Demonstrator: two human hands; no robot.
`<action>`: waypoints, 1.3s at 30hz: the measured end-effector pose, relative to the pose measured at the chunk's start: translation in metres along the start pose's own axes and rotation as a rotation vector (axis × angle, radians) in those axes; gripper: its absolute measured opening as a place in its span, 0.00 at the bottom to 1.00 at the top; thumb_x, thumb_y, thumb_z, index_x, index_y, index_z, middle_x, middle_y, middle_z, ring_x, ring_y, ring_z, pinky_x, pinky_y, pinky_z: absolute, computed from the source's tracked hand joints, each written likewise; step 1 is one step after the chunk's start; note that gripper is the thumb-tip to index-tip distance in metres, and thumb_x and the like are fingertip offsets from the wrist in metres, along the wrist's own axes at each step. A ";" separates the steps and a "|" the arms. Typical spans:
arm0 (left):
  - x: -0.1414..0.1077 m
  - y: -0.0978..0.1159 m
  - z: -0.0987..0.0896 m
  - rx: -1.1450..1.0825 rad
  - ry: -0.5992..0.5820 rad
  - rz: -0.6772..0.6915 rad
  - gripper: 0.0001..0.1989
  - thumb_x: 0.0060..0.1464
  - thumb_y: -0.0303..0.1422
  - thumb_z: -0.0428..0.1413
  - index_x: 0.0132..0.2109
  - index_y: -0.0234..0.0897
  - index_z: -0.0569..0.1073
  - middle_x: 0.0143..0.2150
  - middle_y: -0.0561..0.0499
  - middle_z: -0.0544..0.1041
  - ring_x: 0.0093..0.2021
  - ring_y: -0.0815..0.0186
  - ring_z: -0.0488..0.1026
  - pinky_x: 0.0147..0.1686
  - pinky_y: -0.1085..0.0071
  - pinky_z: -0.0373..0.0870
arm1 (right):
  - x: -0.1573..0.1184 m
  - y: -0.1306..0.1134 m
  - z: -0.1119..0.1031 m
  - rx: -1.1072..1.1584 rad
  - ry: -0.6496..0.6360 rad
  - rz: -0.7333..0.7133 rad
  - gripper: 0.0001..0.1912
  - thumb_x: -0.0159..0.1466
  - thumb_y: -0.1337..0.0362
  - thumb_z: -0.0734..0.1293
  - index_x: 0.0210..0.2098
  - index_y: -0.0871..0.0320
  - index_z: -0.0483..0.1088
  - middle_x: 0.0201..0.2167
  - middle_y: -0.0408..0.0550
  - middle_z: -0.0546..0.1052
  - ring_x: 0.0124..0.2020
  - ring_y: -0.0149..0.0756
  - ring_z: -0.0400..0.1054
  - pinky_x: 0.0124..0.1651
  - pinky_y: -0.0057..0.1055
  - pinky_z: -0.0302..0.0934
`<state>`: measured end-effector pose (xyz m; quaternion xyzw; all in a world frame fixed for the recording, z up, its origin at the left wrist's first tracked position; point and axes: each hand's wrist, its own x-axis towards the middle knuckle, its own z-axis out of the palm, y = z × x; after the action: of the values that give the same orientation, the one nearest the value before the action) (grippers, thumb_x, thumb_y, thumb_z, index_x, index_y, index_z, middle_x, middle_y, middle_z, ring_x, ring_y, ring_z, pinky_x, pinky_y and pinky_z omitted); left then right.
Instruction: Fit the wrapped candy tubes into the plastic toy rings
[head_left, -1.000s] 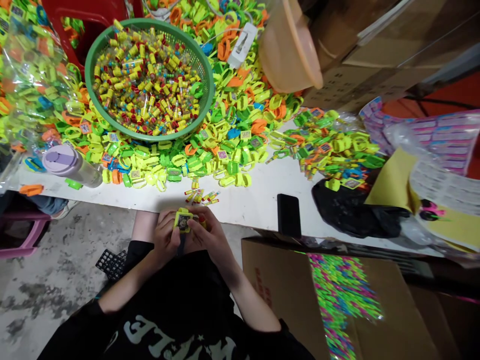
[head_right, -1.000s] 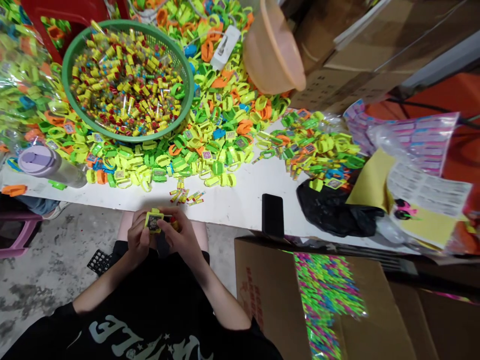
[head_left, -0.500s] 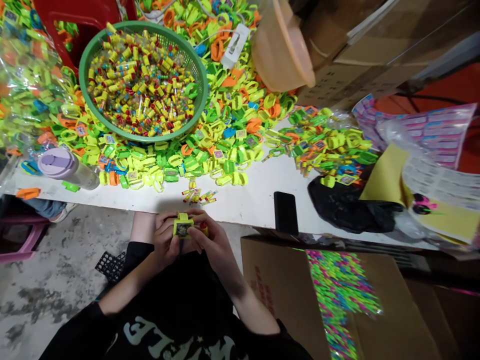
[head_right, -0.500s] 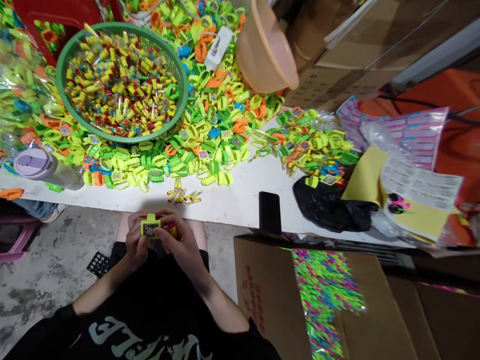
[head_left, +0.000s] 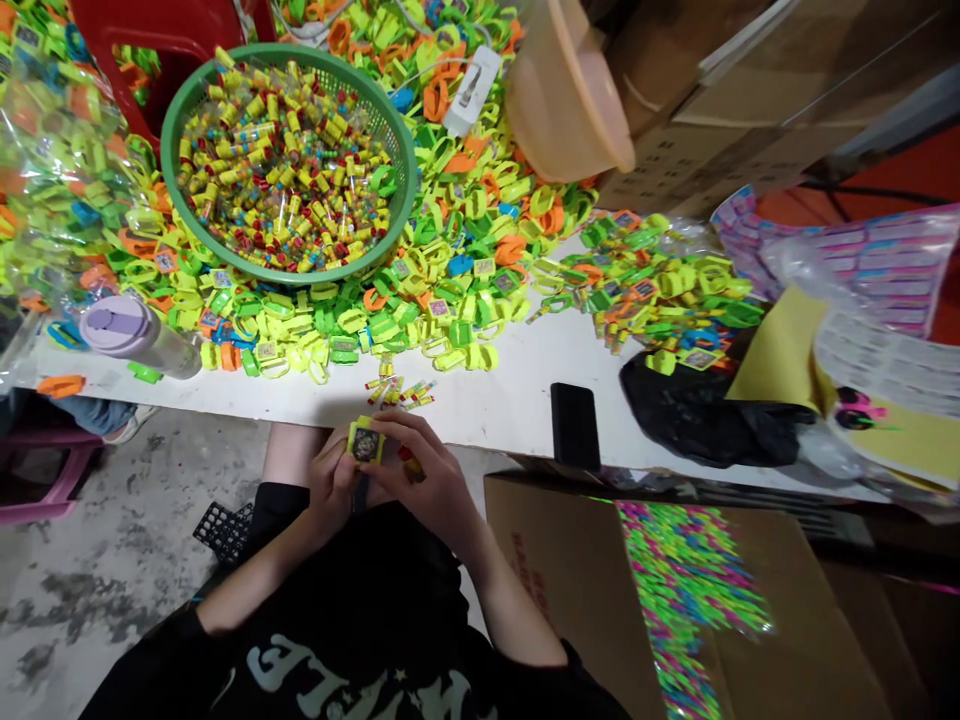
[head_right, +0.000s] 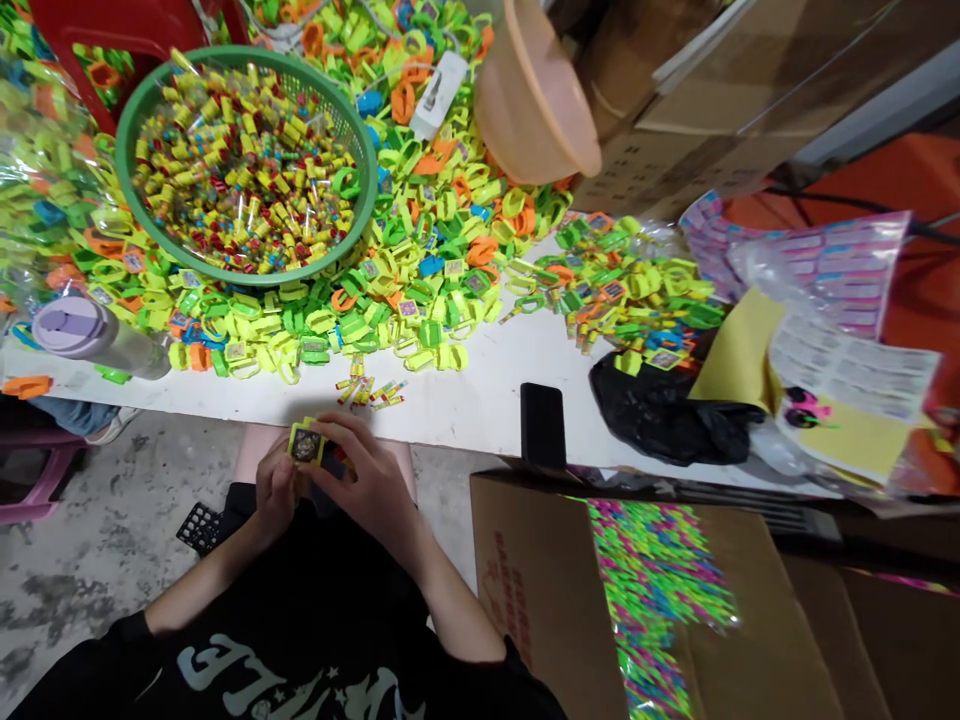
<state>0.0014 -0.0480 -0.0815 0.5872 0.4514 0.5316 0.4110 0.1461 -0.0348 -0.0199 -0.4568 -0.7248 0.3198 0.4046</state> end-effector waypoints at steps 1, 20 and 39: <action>-0.001 0.000 0.000 -0.024 -0.001 -0.027 0.21 0.64 0.40 0.39 0.43 0.35 0.74 0.44 0.44 0.75 0.45 0.61 0.71 0.43 0.64 0.69 | 0.000 0.001 -0.002 -0.026 -0.024 -0.030 0.20 0.61 0.62 0.68 0.53 0.51 0.64 0.50 0.51 0.71 0.52 0.39 0.67 0.53 0.35 0.66; -0.004 -0.003 0.004 -0.056 -0.013 -0.116 0.21 0.64 0.41 0.39 0.44 0.36 0.74 0.47 0.45 0.75 0.49 0.60 0.70 0.49 0.63 0.68 | -0.003 0.004 -0.003 -0.079 -0.004 -0.042 0.19 0.61 0.63 0.68 0.51 0.52 0.63 0.49 0.52 0.73 0.49 0.38 0.70 0.47 0.35 0.71; -0.010 -0.004 0.005 -0.138 0.005 -0.307 0.24 0.63 0.46 0.40 0.43 0.34 0.73 0.46 0.44 0.75 0.47 0.61 0.71 0.46 0.67 0.67 | -0.014 0.008 -0.002 0.035 0.015 -0.206 0.18 0.63 0.71 0.65 0.51 0.50 0.66 0.38 0.46 0.77 0.37 0.30 0.73 0.36 0.24 0.68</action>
<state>0.0057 -0.0566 -0.0882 0.4804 0.4993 0.4935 0.5257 0.1546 -0.0443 -0.0301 -0.3753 -0.7593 0.2857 0.4484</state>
